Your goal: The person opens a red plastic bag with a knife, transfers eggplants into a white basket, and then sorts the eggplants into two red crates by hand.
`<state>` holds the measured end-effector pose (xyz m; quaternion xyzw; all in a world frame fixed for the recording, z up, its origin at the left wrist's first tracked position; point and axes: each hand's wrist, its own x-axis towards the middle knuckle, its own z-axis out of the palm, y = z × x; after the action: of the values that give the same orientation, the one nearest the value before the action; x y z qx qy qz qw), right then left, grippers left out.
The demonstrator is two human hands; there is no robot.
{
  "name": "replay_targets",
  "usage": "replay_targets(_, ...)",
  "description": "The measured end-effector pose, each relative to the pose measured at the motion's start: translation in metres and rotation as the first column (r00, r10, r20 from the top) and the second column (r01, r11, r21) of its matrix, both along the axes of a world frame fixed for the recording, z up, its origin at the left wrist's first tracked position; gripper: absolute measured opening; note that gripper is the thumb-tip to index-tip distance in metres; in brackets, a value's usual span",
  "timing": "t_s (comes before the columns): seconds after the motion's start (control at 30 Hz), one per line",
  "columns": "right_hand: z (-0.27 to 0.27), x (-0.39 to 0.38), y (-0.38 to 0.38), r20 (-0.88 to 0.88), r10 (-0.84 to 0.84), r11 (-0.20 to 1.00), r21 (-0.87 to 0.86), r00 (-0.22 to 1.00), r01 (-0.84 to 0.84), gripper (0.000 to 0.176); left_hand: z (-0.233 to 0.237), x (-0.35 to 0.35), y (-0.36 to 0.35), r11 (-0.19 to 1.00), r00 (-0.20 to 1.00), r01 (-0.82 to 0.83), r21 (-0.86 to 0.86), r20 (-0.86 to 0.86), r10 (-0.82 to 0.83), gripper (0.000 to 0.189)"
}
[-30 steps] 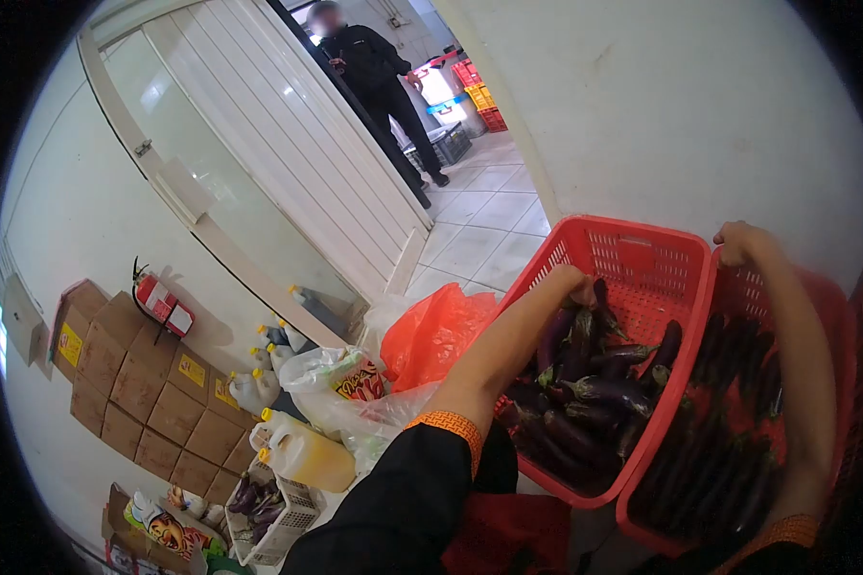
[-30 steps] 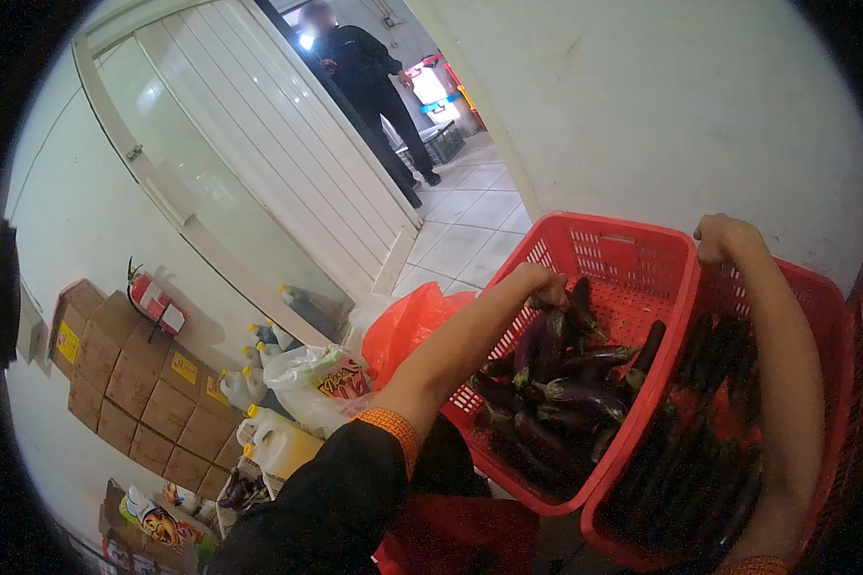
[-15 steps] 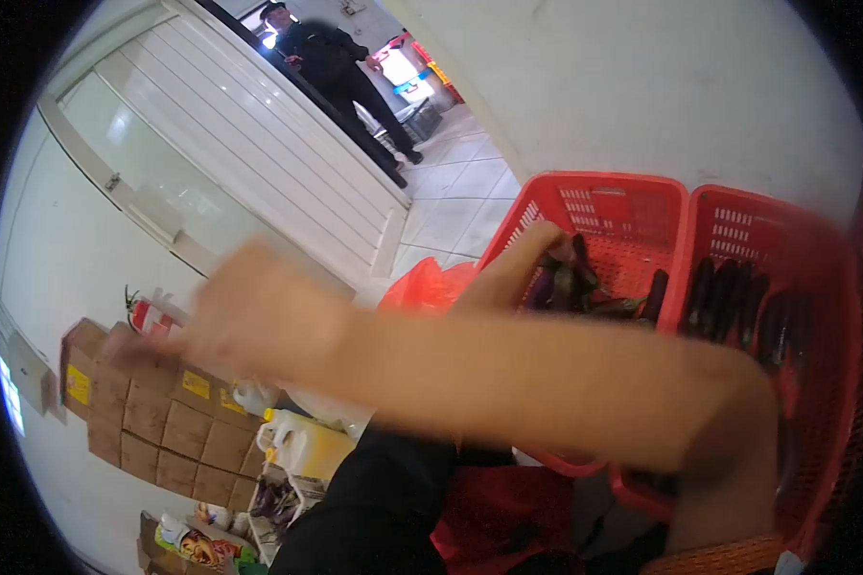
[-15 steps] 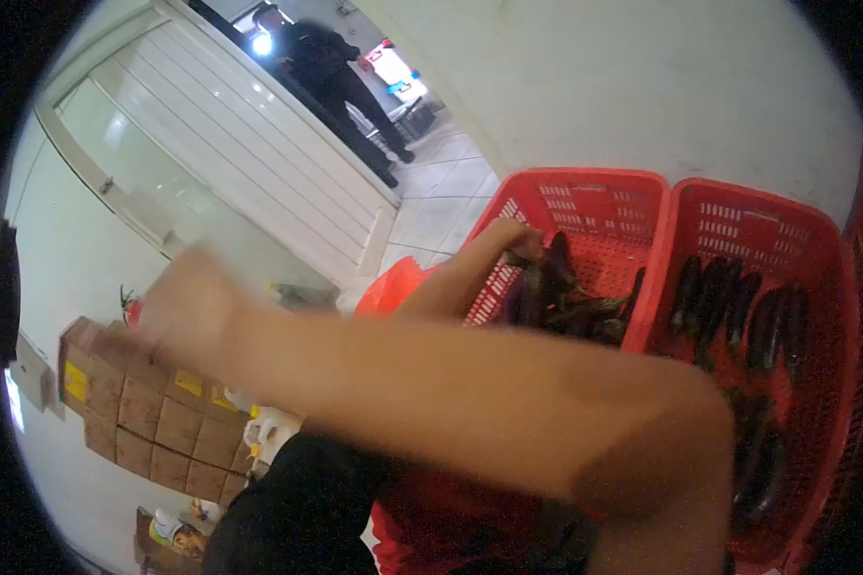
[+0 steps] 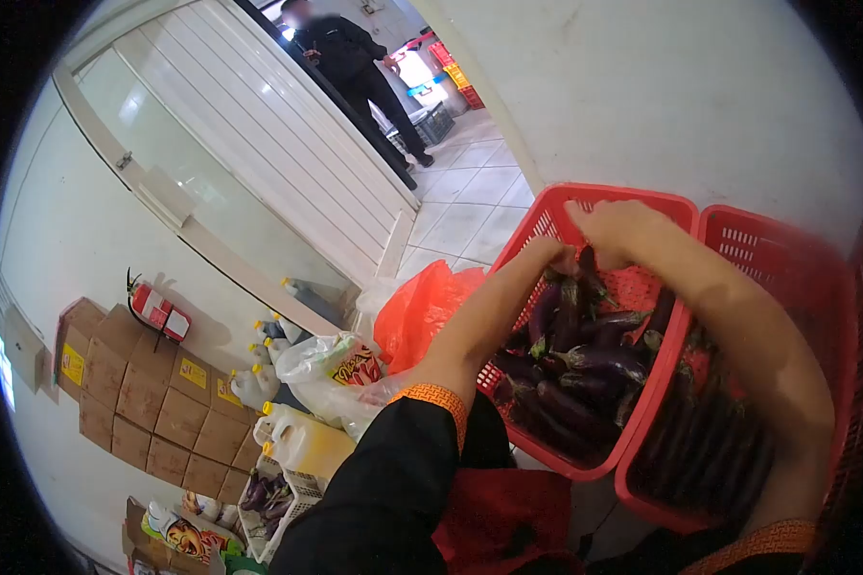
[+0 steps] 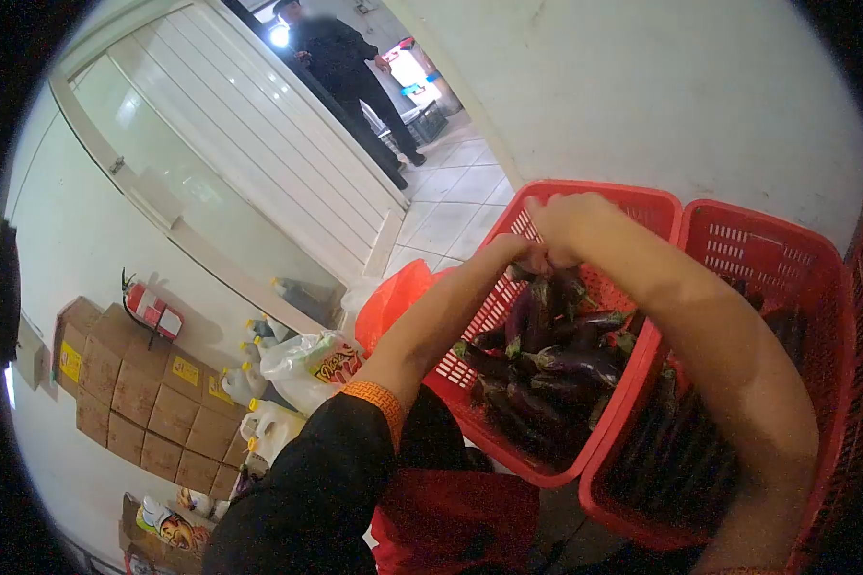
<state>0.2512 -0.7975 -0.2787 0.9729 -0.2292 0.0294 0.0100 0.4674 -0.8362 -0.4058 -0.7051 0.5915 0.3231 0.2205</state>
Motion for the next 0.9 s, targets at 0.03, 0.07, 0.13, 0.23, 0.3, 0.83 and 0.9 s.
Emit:
replay_targets(0.03,-0.016,0.001,-0.022,0.054,-0.022,0.996,-0.085,0.998,0.026,0.066,0.002,0.002,0.001,0.999,1.0,-0.019,-0.035,-0.003,0.019,0.036)
replay_targets(0.07,-0.013,0.001,-0.03,0.05,-0.01,0.996,-0.085,0.999,0.015,0.066,0.002,0.003,0.004,0.997,0.999,-0.034,-0.067,-0.014,0.034,0.036)
replay_targets(0.13,0.001,0.0,-0.042,-0.13,-0.093,0.995,0.034,0.987,0.099,0.047,0.005,-0.001,0.009,0.995,0.999,-0.029,-0.098,-0.017,0.027,0.035)
replay_targets(0.23,-0.002,0.0,-0.048,-0.147,-0.139,0.985,0.082,0.979,0.152,0.036,0.011,-0.01,0.004,0.993,0.986,0.109,-0.051,0.13,-0.102,0.043)
replay_targets(0.3,-0.01,0.002,-0.054,-0.189,-0.134,0.986,0.072,0.973,0.15,0.037,0.01,-0.013,0.008,0.992,0.982,0.063,-0.108,0.184,-0.042,0.047)
replay_targets(0.83,-0.045,-0.012,-0.074,-0.367,-0.222,0.96,0.082,0.903,0.269,0.04,0.041,-0.029,0.021,0.987,0.984,0.159,-0.038,0.085,-0.155,0.046)
replay_targets(0.9,-0.055,-0.012,-0.077,-0.353,-0.218,0.961,0.083,0.91,0.263,0.04,0.034,-0.021,0.016,0.994,0.987,0.106,0.007,0.118,-0.106,0.046)
